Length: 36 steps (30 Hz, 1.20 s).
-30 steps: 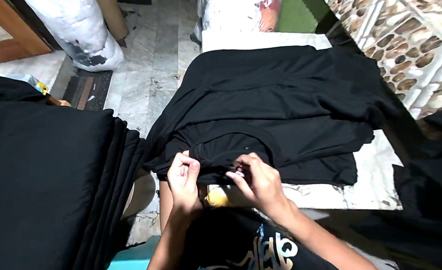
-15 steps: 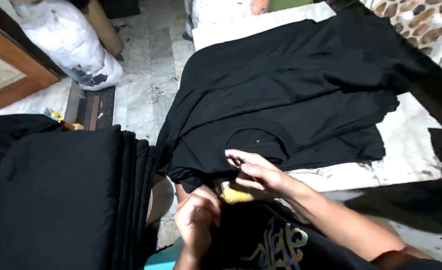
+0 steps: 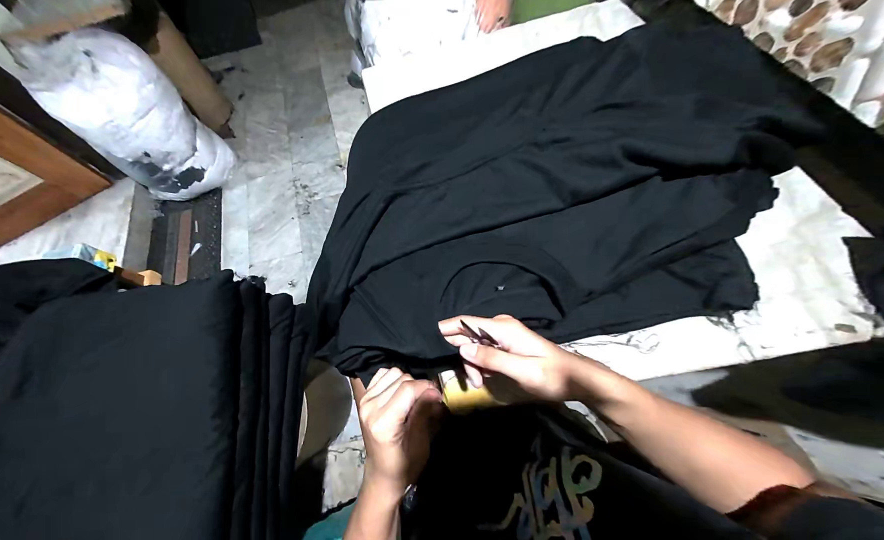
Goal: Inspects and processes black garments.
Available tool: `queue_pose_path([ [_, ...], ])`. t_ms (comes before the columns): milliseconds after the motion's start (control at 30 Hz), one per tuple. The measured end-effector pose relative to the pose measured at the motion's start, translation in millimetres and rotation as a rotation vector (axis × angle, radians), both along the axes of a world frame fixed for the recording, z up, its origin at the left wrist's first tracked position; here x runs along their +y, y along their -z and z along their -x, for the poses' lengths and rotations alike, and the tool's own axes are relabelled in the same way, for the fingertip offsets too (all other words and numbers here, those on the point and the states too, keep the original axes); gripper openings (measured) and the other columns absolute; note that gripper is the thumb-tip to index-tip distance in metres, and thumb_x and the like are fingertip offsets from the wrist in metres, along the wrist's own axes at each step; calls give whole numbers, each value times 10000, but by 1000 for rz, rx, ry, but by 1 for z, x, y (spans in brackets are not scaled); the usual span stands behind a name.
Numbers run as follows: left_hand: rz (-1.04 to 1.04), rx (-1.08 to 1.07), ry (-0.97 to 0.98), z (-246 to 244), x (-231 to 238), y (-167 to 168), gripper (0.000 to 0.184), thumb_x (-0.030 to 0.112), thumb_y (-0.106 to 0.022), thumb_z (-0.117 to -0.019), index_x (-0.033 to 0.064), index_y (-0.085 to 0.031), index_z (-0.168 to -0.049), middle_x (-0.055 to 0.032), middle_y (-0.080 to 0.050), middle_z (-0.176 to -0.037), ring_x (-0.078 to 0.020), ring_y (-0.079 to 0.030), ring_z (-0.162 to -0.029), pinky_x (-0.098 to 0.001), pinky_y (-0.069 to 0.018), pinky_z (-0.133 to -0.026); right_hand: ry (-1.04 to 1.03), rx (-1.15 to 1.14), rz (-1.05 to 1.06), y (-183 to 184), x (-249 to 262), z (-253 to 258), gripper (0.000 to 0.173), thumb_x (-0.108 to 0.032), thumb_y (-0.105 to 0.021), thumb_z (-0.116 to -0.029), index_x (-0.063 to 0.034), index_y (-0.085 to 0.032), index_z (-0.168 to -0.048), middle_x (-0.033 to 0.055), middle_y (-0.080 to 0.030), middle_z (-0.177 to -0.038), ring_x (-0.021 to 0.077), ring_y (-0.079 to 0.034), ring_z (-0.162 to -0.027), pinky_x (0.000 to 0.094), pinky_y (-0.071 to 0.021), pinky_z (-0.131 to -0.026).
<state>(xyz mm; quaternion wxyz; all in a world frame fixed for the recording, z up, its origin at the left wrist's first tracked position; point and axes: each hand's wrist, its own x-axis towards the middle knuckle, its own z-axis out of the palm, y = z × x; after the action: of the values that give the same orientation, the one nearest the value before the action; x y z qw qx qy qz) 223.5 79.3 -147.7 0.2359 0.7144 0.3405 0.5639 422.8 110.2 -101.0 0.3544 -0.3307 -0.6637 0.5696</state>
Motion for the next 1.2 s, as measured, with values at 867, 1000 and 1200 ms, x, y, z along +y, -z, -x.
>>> queue_pose_path([
  [867,53,231,-125,22,11,4,603,525,-376,-1069,-8,-643,-974,-13,-626,-714,-36,-594,-651,-186,-505,-624,650,-661,-969,14,-11,22,264,-255,-582,-984,-27,-714,-979,78,-631,-687,184,-557,-520,290,-400,-463],
  [1000,198,296,-325,13,29,1,248,112,-587,-939,-83,-691,-1052,-34,-623,-616,-40,-557,-489,-210,-480,-489,323,-443,-677,21,-30,25,181,-138,-631,-906,-38,-706,-1038,107,-696,-864,199,-662,-617,340,-512,-482],
  [1200,-68,-72,-399,22,113,-59,178,14,-542,-986,-124,-594,-1086,-62,-658,-1020,27,-609,-930,-153,-499,-840,715,-868,-811,-14,55,-50,251,-71,-471,-963,38,-692,-1013,300,-656,-903,533,-642,-894,683,-448,-771],
])
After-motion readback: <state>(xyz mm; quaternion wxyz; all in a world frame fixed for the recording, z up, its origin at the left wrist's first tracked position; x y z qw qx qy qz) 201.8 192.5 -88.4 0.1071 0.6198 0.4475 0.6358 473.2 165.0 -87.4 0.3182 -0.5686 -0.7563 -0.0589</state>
